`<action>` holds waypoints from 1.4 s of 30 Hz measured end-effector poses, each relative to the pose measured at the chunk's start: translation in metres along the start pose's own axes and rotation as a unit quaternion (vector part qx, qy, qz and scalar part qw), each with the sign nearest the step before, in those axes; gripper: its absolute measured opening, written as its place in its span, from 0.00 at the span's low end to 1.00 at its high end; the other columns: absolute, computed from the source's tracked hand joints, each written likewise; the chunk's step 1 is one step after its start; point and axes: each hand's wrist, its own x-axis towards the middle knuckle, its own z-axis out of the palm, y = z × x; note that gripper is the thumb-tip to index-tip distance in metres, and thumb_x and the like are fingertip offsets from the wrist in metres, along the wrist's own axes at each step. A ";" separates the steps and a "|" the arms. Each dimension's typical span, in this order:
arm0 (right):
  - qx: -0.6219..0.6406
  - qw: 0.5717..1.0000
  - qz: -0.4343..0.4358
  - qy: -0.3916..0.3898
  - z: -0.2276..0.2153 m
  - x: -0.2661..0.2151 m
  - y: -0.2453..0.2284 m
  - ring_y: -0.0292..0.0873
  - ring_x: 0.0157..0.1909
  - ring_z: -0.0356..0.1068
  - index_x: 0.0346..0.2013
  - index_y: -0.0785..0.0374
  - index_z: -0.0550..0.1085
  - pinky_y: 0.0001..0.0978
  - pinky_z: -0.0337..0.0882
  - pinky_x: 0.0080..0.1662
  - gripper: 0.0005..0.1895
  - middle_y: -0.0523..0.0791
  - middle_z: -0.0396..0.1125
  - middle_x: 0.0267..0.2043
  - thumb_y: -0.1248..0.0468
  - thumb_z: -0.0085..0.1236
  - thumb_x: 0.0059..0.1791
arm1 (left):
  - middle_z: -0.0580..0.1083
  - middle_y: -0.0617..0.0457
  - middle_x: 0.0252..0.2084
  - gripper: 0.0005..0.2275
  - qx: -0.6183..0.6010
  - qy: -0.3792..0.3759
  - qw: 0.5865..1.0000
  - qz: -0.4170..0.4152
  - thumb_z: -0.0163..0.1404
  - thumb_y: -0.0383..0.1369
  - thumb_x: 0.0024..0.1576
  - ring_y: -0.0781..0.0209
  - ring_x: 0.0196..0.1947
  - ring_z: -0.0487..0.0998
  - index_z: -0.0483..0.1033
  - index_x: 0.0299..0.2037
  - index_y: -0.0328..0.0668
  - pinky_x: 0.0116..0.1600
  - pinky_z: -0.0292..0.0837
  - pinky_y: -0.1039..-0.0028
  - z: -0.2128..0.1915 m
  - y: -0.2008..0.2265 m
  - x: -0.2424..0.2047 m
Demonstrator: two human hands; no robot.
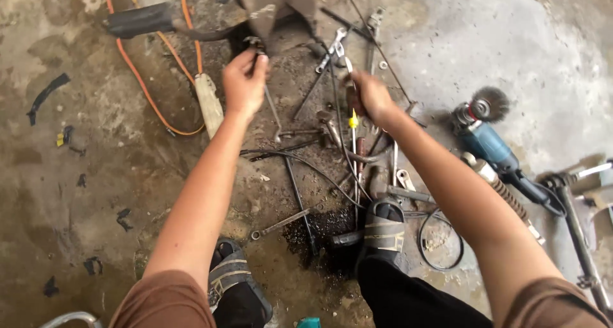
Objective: The person uses two wrenches to loosen and remove a bolt from a metal frame component in a workshop. They manipulate the wrenches to apply torque, then remove the bolt and a small metal piece by hand, placing them on the floor among other tools.
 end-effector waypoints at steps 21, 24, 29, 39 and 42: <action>-0.125 0.975 0.063 -0.171 0.007 -0.028 -0.109 0.33 0.19 0.47 0.27 0.53 0.61 0.26 0.51 0.20 0.28 0.35 0.49 0.20 0.45 0.22 0.64 | 0.81 0.46 0.51 0.14 -0.073 0.003 0.991 -0.113 0.56 0.26 0.61 0.69 0.33 0.80 0.76 0.57 0.33 0.38 0.83 0.81 -0.004 0.010 -0.004; -0.119 0.977 0.036 -0.173 0.006 -0.021 -0.101 0.33 0.19 0.47 0.26 0.53 0.61 0.26 0.50 0.20 0.28 0.35 0.48 0.19 0.46 0.24 0.64 | 0.80 0.54 0.38 0.13 -0.078 -0.040 0.990 -0.114 0.52 0.28 0.64 0.71 0.24 0.71 0.78 0.58 0.35 0.31 0.74 0.79 -0.009 -0.001 0.002; -0.119 0.982 0.020 -0.143 0.012 -0.029 -0.104 0.34 0.18 0.46 0.33 0.55 0.61 0.29 0.50 0.21 0.23 0.36 0.49 0.19 0.47 0.26 0.63 | 0.80 0.52 0.37 0.10 -0.118 -0.028 0.975 -0.186 0.52 0.29 0.64 0.74 0.24 0.69 0.80 0.54 0.40 0.27 0.72 0.81 -0.007 0.003 0.001; -0.059 0.989 -0.035 -0.135 0.010 -0.027 -0.079 0.31 0.15 0.45 0.55 0.61 0.70 0.23 0.50 0.19 0.26 0.33 0.49 0.15 0.46 0.29 0.60 | 0.80 0.49 0.37 0.05 -0.158 0.019 0.917 -0.366 0.54 0.35 0.63 0.72 0.21 0.68 0.78 0.38 0.45 0.24 0.69 0.79 -0.003 0.057 0.009; -0.016 0.994 -0.042 -0.102 -0.013 -0.019 -0.068 0.31 0.18 0.45 0.24 0.53 0.60 0.22 0.48 0.21 0.28 0.34 0.53 0.19 0.45 0.27 0.63 | 0.80 0.51 0.40 0.12 -0.165 0.047 0.919 -0.354 0.52 0.34 0.63 0.73 0.24 0.69 0.77 0.53 0.41 0.27 0.69 0.83 0.004 0.082 -0.007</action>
